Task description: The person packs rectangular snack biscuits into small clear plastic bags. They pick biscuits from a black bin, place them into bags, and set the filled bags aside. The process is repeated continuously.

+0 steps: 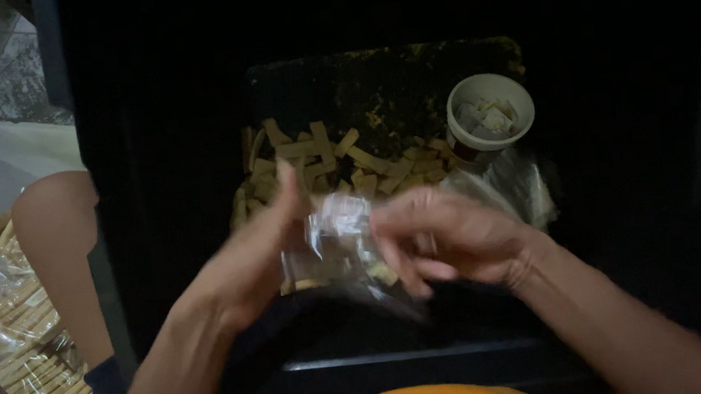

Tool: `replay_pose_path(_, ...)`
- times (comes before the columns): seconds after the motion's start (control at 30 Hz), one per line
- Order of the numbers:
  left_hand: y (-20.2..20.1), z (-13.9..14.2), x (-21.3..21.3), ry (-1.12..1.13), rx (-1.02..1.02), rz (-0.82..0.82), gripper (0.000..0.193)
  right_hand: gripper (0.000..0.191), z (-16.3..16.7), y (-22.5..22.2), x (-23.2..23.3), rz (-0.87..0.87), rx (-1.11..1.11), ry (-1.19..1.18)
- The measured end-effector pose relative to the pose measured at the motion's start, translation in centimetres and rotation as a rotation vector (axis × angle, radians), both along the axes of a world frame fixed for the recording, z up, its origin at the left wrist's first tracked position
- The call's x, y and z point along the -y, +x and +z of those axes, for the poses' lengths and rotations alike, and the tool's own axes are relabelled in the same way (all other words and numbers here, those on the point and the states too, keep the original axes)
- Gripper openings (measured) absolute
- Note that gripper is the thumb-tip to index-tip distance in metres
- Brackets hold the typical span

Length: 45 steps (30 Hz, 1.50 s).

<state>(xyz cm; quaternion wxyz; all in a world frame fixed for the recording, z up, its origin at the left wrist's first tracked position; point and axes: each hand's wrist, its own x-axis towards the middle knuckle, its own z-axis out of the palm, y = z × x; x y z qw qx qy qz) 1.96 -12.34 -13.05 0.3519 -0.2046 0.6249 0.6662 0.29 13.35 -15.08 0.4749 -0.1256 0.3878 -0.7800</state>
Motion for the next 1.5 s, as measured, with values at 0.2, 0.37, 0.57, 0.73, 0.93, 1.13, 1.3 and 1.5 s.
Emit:
replay_pose_path(0.2, -1.0, -1.1, -2.8, 0.513, -0.188, 0.791, 0.065, 0.033, 2.2, 0.0, 4.0, -0.667, -0.251, 0.159)
replay_pose_path(0.37, -0.3, -2.3, -6.1, 0.612, -0.082, 0.737, 0.06, 0.04, 3.0, 0.6, 6.5, -0.78, -0.426, 0.317)
replay_pose_path(0.57, -1.9, 0.4, -2.3, 0.867, -0.125, 1.005, 0.034, 0.041, 0.8, 0.4, 6.2, -0.664, -0.527, 0.473)
replay_pose_path(0.73, -1.3, 1.5, 2.9, 0.951, -0.201, 1.009, 0.02, 0.037, -4.1, -4.3, 5.4, -0.665, -0.97, 0.735)
replay_pose_path(0.93, -0.6, 3.2, 2.8, 1.305, -0.148, 0.94, 0.027, 0.041, -6.1, -9.8, 11.5, -0.271, -1.174, 0.968)
replay_pose_path(1.13, 0.5, -0.4, 3.1, 1.138, -0.162, 0.973, 0.031, 0.046, -3.2, -4.8, 11.4, 0.245, -1.049, 1.04)
replay_pose_path(1.3, -1.2, -5.0, 3.9, 1.26, 0.007, 1.009, 0.029, 0.047, -2.6, 0.9, 6.5, 0.238, -1.325, 1.011)
replay_pose_path(1.5, -4.9, -10.5, 3.5, 1.107, 0.2, 1.309, 0.036, 0.034, -0.9, 0.4, -0.7, 0.246, -1.084, 1.09)
